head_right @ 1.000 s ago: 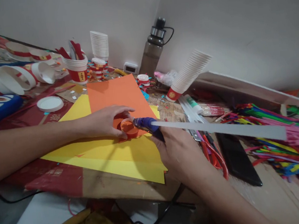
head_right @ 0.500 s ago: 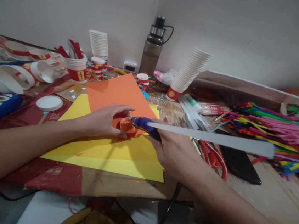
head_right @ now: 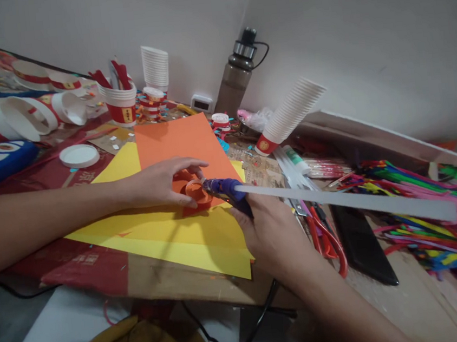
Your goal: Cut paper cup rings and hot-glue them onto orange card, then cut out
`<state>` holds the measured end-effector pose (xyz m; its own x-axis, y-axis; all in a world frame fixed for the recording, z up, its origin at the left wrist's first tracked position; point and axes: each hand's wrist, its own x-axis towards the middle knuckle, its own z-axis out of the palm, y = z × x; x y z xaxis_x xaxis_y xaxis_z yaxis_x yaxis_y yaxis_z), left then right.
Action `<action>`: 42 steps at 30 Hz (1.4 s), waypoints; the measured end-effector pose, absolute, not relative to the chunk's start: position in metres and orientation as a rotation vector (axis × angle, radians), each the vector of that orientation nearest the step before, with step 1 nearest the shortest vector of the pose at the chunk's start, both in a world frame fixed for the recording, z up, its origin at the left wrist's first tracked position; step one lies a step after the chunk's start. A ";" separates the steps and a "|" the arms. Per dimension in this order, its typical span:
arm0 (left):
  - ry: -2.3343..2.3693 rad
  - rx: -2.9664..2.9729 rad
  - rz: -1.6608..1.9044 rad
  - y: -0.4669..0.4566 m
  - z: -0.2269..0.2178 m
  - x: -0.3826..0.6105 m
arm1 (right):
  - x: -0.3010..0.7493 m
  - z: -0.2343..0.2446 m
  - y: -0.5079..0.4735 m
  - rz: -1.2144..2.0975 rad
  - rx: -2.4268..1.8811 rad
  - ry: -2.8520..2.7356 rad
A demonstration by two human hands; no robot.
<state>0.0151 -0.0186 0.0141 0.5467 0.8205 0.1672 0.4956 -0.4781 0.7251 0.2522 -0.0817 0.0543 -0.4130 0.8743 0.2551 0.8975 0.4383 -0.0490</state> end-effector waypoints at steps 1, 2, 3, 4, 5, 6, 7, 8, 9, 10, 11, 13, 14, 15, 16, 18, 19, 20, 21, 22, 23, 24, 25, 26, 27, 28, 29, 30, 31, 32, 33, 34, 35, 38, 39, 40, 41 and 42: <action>1.065 2.148 0.678 -0.019 0.015 0.015 | 0.252 0.053 -0.081 -0.128 -1.537 -2.444; 1.078 2.142 0.681 -0.019 0.015 0.016 | 0.252 0.052 -0.079 -0.120 -1.528 -2.443; 1.091 2.148 0.681 -0.020 0.015 0.016 | 0.252 0.051 -0.078 -0.114 -1.517 -2.443; 1.100 2.163 0.681 -0.020 0.015 0.016 | 0.252 0.050 -0.077 -0.109 -1.502 -2.443; 1.106 2.181 0.680 -0.020 0.015 0.016 | 0.252 0.048 -0.077 -0.103 -1.487 -2.445; 1.109 2.197 0.678 -0.020 0.014 0.017 | 0.252 0.048 -0.076 -0.098 -1.474 -2.447; 1.110 2.205 0.676 -0.020 0.014 0.017 | 0.252 0.047 -0.075 -0.097 -1.465 -2.448; 1.108 2.209 0.671 -0.019 0.014 0.017 | 0.252 0.047 -0.075 -0.102 -1.460 -2.450; 1.109 2.209 0.668 -0.019 0.014 0.017 | 0.252 0.047 -0.075 -0.111 -1.455 -2.453; 1.109 2.207 0.667 -0.019 0.013 0.016 | 0.251 0.047 -0.075 -0.122 -1.454 -2.458; 1.107 2.206 0.668 -0.019 0.013 0.016 | 0.251 0.047 -0.075 -0.135 -1.456 -2.463; 1.096 2.202 0.671 -0.019 0.013 0.016 | 0.252 0.048 -0.075 -0.165 -1.474 -2.470; 1.090 2.199 0.672 -0.019 0.013 0.016 | 0.252 0.048 -0.076 -0.179 -1.485 -2.472; 1.085 2.195 0.672 -0.019 0.013 0.016 | 0.252 0.049 -0.076 -0.193 -1.493 -2.473; 1.083 2.193 0.670 -0.018 0.013 0.016 | 0.253 0.049 -0.077 -0.206 -1.496 -2.473; 1.090 2.194 0.663 -0.018 0.012 0.016 | 0.254 0.049 -0.078 -0.230 -1.489 -2.478; 1.093 2.199 0.661 -0.018 0.012 0.016 | 0.254 0.049 -0.078 -0.241 -1.486 -2.483; 1.094 2.205 0.662 -0.018 0.012 0.016 | 0.255 0.049 -0.079 -0.252 -1.487 -2.484; 1.092 2.209 0.664 -0.017 0.011 0.016 | 0.255 0.049 -0.079 -0.259 -1.490 -2.486; 1.089 2.212 0.667 -0.017 0.011 0.016 | 0.255 0.049 -0.079 -0.260 -1.493 -2.485; 1.087 2.213 0.667 -0.017 0.011 0.016 | 0.255 0.049 -0.079 -0.256 -1.495 -2.484; 1.087 2.212 0.666 -0.017 0.011 0.016 | 0.255 0.049 -0.078 -0.253 -1.491 -2.480; 1.089 2.210 0.663 -0.017 0.011 0.016 | 0.254 0.049 -0.078 -0.247 -1.485 -2.477; 1.093 2.209 0.661 -0.017 0.011 0.016 | 0.254 0.049 -0.077 -0.240 -1.477 -2.475; 1.096 2.210 0.661 -0.017 0.011 0.016 | 0.253 0.048 -0.076 -0.233 -1.471 -2.472; 1.100 2.212 0.663 -0.017 0.012 0.016 | 0.252 0.048 -0.076 -0.224 -1.461 -2.467; 1.104 2.215 0.667 -0.018 0.012 0.016 | 0.251 0.047 -0.075 -0.213 -1.447 -2.463; 1.110 2.216 0.671 -0.018 0.012 0.016 | 0.250 0.046 -0.074 -0.200 -1.434 -2.458; 1.118 2.214 0.671 -0.018 0.012 0.016 | 0.249 0.046 -0.073 -0.186 -1.420 -2.457; 1.127 2.211 0.671 -0.018 0.012 0.017 | 0.248 0.045 -0.073 -0.175 -1.408 -2.457; 1.135 2.205 0.669 -0.019 0.012 0.017 | 0.248 0.045 -0.072 -0.164 -1.402 -2.461; 1.140 2.200 0.666 -0.019 0.012 0.017 | 0.247 0.044 -0.072 -0.154 -1.407 -2.466; 1.142 2.196 0.665 -0.019 0.012 0.017 | 0.247 0.044 -0.072 -0.145 -1.416 -2.471; 1.134 2.200 0.666 -0.019 0.012 0.016 | 0.249 0.045 -0.073 -0.139 -1.447 -2.483; 1.127 2.202 0.666 -0.019 0.012 0.016 | 0.250 0.045 -0.073 -0.148 -1.456 -2.485; 1.117 2.203 0.665 -0.019 0.012 0.016 | 0.252 0.045 -0.073 -0.162 -1.465 -2.484; 1.107 2.202 0.661 -0.019 0.012 0.016 | 0.253 0.046 -0.074 -0.177 -1.474 -2.483; 1.099 2.196 0.658 -0.019 0.012 0.016 | 0.255 0.046 -0.074 -0.188 -1.482 -2.482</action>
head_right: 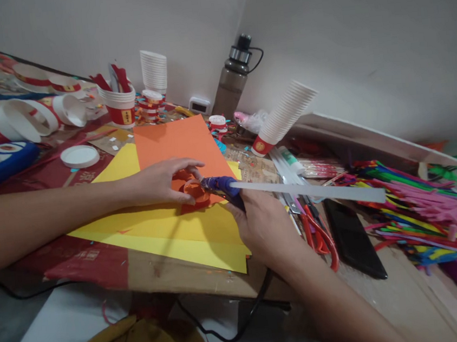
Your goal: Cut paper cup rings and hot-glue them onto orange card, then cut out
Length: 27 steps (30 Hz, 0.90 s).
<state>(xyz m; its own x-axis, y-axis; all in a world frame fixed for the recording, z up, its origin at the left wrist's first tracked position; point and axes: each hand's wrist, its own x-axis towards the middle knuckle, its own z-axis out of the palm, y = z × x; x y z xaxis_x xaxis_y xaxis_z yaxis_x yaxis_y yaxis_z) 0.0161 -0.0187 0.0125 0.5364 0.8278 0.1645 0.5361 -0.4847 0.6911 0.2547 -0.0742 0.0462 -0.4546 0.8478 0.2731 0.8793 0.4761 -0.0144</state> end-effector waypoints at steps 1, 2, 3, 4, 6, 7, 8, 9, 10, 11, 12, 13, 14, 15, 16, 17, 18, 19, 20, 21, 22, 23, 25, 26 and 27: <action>1.095 2.188 0.658 -0.019 0.013 0.016 | 0.256 0.047 -0.075 -0.194 -1.488 -2.483; 1.096 2.178 0.658 -0.019 0.013 0.016 | 0.257 0.048 -0.075 -0.195 -1.494 -2.487; 1.102 2.169 0.659 -0.019 0.012 0.017 | 0.258 0.049 -0.075 -0.197 -1.505 -2.490; 1.110 2.164 0.661 -0.019 0.012 0.017 | 0.258 0.050 -0.076 -0.198 -1.522 -2.494; 1.115 2.165 0.663 -0.019 0.012 0.017 | 0.259 0.051 -0.076 -0.208 -1.567 -2.493; 1.116 2.166 0.664 -0.019 0.012 0.017 | 0.259 0.051 -0.076 -0.212 -1.582 -2.489; 1.117 2.167 0.664 -0.019 0.012 0.017 | 0.259 0.051 -0.076 -0.213 -1.584 -2.483; 1.116 2.167 0.664 -0.019 0.012 0.017 | 0.260 0.051 -0.076 -0.206 -1.578 -2.479; 1.116 2.167 0.663 -0.019 0.013 0.017 | 0.260 0.050 -0.075 -0.194 -1.567 -2.475; 1.118 2.170 0.660 -0.019 0.013 0.017 | 0.260 0.049 -0.075 -0.179 -1.556 -2.472; 1.117 2.175 0.658 -0.019 0.013 0.016 | 0.260 0.048 -0.074 -0.165 -1.545 -2.468; 1.115 2.182 0.658 -0.020 0.014 0.016 | 0.259 0.047 -0.074 -0.156 -1.533 -2.462; 1.116 2.185 0.658 -0.020 0.014 0.017 | 0.259 0.046 -0.073 -0.153 -1.518 -2.453; 1.123 2.183 0.658 -0.020 0.015 0.017 | 0.258 0.045 -0.073 -0.151 -1.497 -2.445; 1.133 2.175 0.658 -0.021 0.015 0.018 | 0.257 0.044 -0.072 -0.151 -1.473 -2.439; 1.145 2.165 0.655 -0.021 0.016 0.018 | 0.257 0.043 -0.072 -0.146 -1.452 -2.438; 1.157 2.153 0.653 -0.021 0.016 0.019 | 0.257 0.043 -0.072 -0.139 -1.438 -2.441; 1.165 2.143 0.651 -0.022 0.017 0.019 | 0.256 0.042 -0.071 -0.131 -1.431 -2.447; 1.167 2.136 0.648 -0.022 0.017 0.020 | 0.257 0.042 -0.071 -0.125 -1.433 -2.454; 1.165 2.133 0.648 -0.022 0.017 0.020 | 0.257 0.042 -0.071 -0.126 -1.442 -2.459; 1.160 2.132 0.649 -0.022 0.017 0.020 | 0.258 0.042 -0.071 -0.130 -1.453 -2.463; 1.154 2.132 0.652 -0.022 0.017 0.019 | 0.258 0.042 -0.071 -0.135 -1.463 -2.465; 1.144 2.140 0.660 -0.021 0.016 0.019 | 0.260 0.043 -0.071 -0.142 -1.479 -2.465; 1.137 2.148 0.667 -0.021 0.015 0.018 | 0.260 0.043 -0.071 -0.140 -1.490 -2.462; 1.128 2.158 0.676 -0.020 0.014 0.018 | 0.261 0.043 -0.071 -0.135 -1.499 -2.458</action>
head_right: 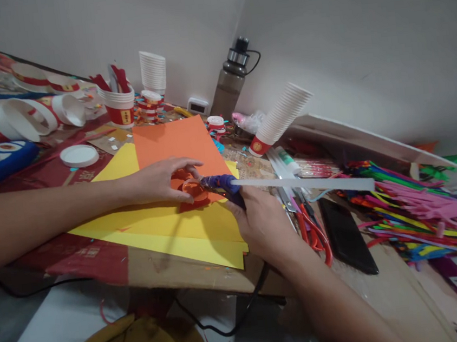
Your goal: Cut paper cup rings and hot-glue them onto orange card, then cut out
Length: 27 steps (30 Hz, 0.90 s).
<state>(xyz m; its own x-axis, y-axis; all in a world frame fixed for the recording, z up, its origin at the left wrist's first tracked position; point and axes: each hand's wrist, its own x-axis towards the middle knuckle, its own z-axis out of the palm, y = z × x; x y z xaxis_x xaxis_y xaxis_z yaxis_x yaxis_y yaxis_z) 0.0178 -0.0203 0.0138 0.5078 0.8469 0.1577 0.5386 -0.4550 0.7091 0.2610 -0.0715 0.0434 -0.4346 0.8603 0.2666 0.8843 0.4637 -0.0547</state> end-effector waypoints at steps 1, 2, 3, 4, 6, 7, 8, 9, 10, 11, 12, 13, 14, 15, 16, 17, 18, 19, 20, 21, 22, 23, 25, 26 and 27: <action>1.119 2.167 0.687 -0.020 0.013 0.017 | 0.261 0.044 -0.072 -0.128 -1.508 -2.454; 1.115 2.173 0.702 -0.020 0.012 0.017 | 0.261 0.044 -0.072 -0.120 -1.513 -2.451; 1.114 2.177 0.714 -0.020 0.012 0.017 | 0.261 0.045 -0.072 -0.114 -1.516 -2.447; 1.115 2.181 0.723 -0.020 0.012 0.017 | 0.261 0.045 -0.072 -0.108 -1.514 -2.442; 1.128 2.190 0.720 -0.021 0.013 0.018 | 0.260 0.044 -0.072 -0.097 -1.500 -2.439; 1.135 2.192 0.713 -0.022 0.013 0.018 | 0.259 0.043 -0.072 -0.092 -1.491 -2.439; 1.142 2.192 0.703 -0.022 0.014 0.018 | 0.259 0.043 -0.072 -0.089 -1.482 -2.440; 1.150 2.189 0.694 -0.022 0.014 0.019 | 0.258 0.042 -0.072 -0.087 -1.474 -2.441; 1.157 2.185 0.689 -0.022 0.014 0.019 | 0.258 0.042 -0.072 -0.087 -1.469 -2.445; 1.158 2.181 0.683 -0.022 0.014 0.019 | 0.258 0.041 -0.072 -0.091 -1.472 -2.447; 1.156 2.177 0.680 -0.022 0.014 0.019 | 0.258 0.042 -0.072 -0.096 -1.481 -2.449; 1.151 2.174 0.679 -0.021 0.013 0.018 | 0.258 0.042 -0.072 -0.103 -1.493 -2.453; 1.146 2.172 0.678 -0.021 0.012 0.018 | 0.259 0.043 -0.072 -0.109 -1.506 -2.457; 1.143 2.170 0.679 -0.020 0.012 0.018 | 0.259 0.044 -0.072 -0.111 -1.515 -2.461; 1.141 2.169 0.679 -0.020 0.011 0.018 | 0.260 0.045 -0.072 -0.108 -1.525 -2.463; 1.140 2.168 0.680 -0.019 0.011 0.017 | 0.260 0.046 -0.072 -0.100 -1.534 -2.462; 1.137 2.168 0.680 -0.019 0.011 0.017 | 0.260 0.047 -0.072 -0.088 -1.542 -2.459; 1.134 2.167 0.679 -0.019 0.011 0.017 | 0.260 0.047 -0.072 -0.076 -1.550 -2.454; 1.132 2.165 0.675 -0.020 0.012 0.017 | 0.260 0.047 -0.072 -0.068 -1.555 -2.448; 1.131 2.164 0.670 -0.020 0.013 0.017 | 0.260 0.047 -0.072 -0.064 -1.554 -2.443; 1.133 2.165 0.667 -0.020 0.013 0.018 | 0.260 0.046 -0.072 -0.063 -1.545 -2.442; 1.139 2.168 0.665 -0.021 0.014 0.018 | 0.260 0.045 -0.072 -0.062 -1.527 -2.442; 1.151 2.179 0.662 -0.022 0.016 0.018 | 0.259 0.043 -0.072 -0.063 -1.487 -2.443; 1.153 2.184 0.661 -0.022 0.016 0.018 | 0.259 0.043 -0.072 -0.063 -1.478 -2.444; 1.151 2.189 0.661 -0.022 0.016 0.018 | 0.259 0.043 -0.072 -0.061 -1.480 -2.445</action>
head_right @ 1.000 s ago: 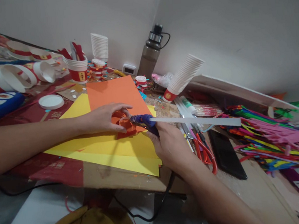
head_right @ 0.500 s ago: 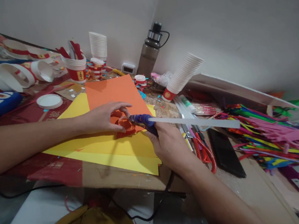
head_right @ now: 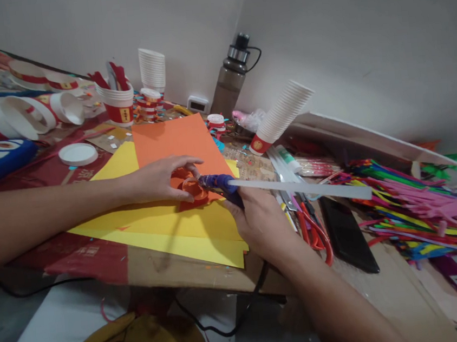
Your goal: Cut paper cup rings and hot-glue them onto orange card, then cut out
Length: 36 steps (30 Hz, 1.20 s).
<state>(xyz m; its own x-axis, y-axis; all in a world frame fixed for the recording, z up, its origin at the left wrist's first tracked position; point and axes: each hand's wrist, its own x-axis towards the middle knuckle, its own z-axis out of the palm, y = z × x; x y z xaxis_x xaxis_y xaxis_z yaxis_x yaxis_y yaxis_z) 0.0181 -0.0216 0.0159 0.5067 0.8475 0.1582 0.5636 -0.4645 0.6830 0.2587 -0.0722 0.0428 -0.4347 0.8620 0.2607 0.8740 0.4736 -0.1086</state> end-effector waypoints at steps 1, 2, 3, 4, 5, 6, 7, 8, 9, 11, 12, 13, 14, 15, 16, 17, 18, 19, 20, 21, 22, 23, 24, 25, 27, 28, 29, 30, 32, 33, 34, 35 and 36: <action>1.147 2.191 0.661 -0.021 0.016 0.018 | 0.259 0.044 -0.072 -0.058 -1.493 -2.443; 1.142 2.189 0.660 -0.021 0.015 0.018 | 0.259 0.045 -0.073 -0.051 -1.510 -2.441; 1.138 2.183 0.663 -0.021 0.014 0.018 | 0.259 0.047 -0.073 -0.037 -1.526 -2.439; 1.135 2.173 0.668 -0.020 0.014 0.017 | 0.260 0.048 -0.073 -0.018 -1.535 -2.434; 1.131 2.162 0.672 -0.020 0.013 0.017 | 0.261 0.050 -0.072 0.001 -1.533 -2.427; 1.125 2.151 0.680 -0.020 0.012 0.017 | 0.262 0.051 -0.072 0.025 -1.520 -2.420; 1.117 2.142 0.691 -0.020 0.011 0.016 | 0.263 0.052 -0.071 0.051 -1.501 -2.412; 1.109 2.135 0.704 -0.020 0.010 0.016 | 0.264 0.053 -0.070 0.082 -1.482 -2.403; 1.103 2.128 0.721 -0.020 0.010 0.015 | 0.265 0.053 -0.069 0.114 -1.468 -2.392; 1.108 2.102 0.776 -0.021 0.011 0.014 | 0.267 0.051 -0.068 0.170 -1.459 -2.363; 1.120 2.084 0.816 -0.022 0.012 0.014 | 0.268 0.051 -0.067 0.193 -1.466 -2.345; 1.137 2.067 0.861 -0.022 0.013 0.013 | 0.269 0.050 -0.067 0.213 -1.477 -2.324; 1.160 2.053 0.910 -0.022 0.014 0.012 | 0.270 0.049 -0.067 0.233 -1.488 -2.304; 1.189 2.047 0.955 -0.022 0.016 0.011 | 0.270 0.048 -0.067 0.257 -1.495 -2.281; 1.225 2.047 0.993 -0.020 0.017 0.009 | 0.271 0.048 -0.067 0.285 -1.501 -2.257; 1.269 2.053 1.024 -0.018 0.018 0.006 | 0.271 0.047 -0.067 0.316 -1.503 -2.234; 1.321 2.060 1.051 -0.015 0.019 0.003 | 0.272 0.047 -0.067 0.347 -1.498 -2.210; 1.383 2.065 1.075 -0.011 0.020 -0.002 | 0.272 0.046 -0.066 0.378 -1.489 -2.188; 1.449 2.070 1.095 -0.006 0.021 -0.006 | 0.273 0.046 -0.066 0.409 -1.481 -2.167; 1.523 2.075 1.112 -0.001 0.021 -0.012 | 0.274 0.045 -0.065 0.441 -1.476 -2.147; 1.602 2.077 1.100 0.004 0.021 -0.017 | 0.275 0.044 -0.064 0.472 -1.475 -2.126; 1.682 2.076 1.067 0.009 0.021 -0.023 | 0.276 0.044 -0.063 0.503 -1.476 -2.107; 1.745 2.081 1.028 0.013 0.021 -0.027 | 0.276 0.043 -0.062 0.535 -1.476 -2.093; 1.799 2.077 0.999 0.017 0.021 -0.031 | 0.277 0.043 -0.060 0.565 -1.471 -2.082; 1.869 2.066 0.933 0.020 0.020 -0.035 | 0.278 0.042 -0.058 0.603 -1.439 -2.073; 1.891 2.062 0.909 0.020 0.019 -0.035 | 0.278 0.042 -0.057 0.608 -1.424 -2.072; 1.897 2.067 0.892 0.019 0.019 -0.035 | 0.278 0.043 -0.056 0.607 -1.417 -2.071; 1.893 2.077 0.887 0.018 0.019 -0.033 | 0.278 0.043 -0.056 0.603 -1.419 -2.071; 1.863 2.107 0.898 0.014 0.021 -0.029 | 0.277 0.045 -0.055 0.609 -1.431 -2.068; 1.848 2.118 0.906 0.012 0.021 -0.027 | 0.277 0.046 -0.056 0.625 -1.432 -2.061; 1.838 2.124 0.910 0.011 0.022 -0.026 | 0.276 0.047 -0.056 0.648 -1.424 -2.050; 1.836 2.123 0.910 0.010 0.022 -0.025 | 0.275 0.047 -0.057 0.676 -1.412 -2.035; 1.838 2.120 0.905 0.010 0.023 -0.025 | 0.275 0.048 -0.057 0.708 -1.401 -2.016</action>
<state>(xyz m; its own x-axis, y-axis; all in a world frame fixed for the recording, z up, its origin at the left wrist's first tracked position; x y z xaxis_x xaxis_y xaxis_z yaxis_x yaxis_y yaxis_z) -0.0254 0.0099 0.0226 0.0431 0.9472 0.3176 0.8292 -0.2113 0.5175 0.2751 -0.0573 0.0478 -0.2816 0.9464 0.1581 0.6399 0.3080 -0.7040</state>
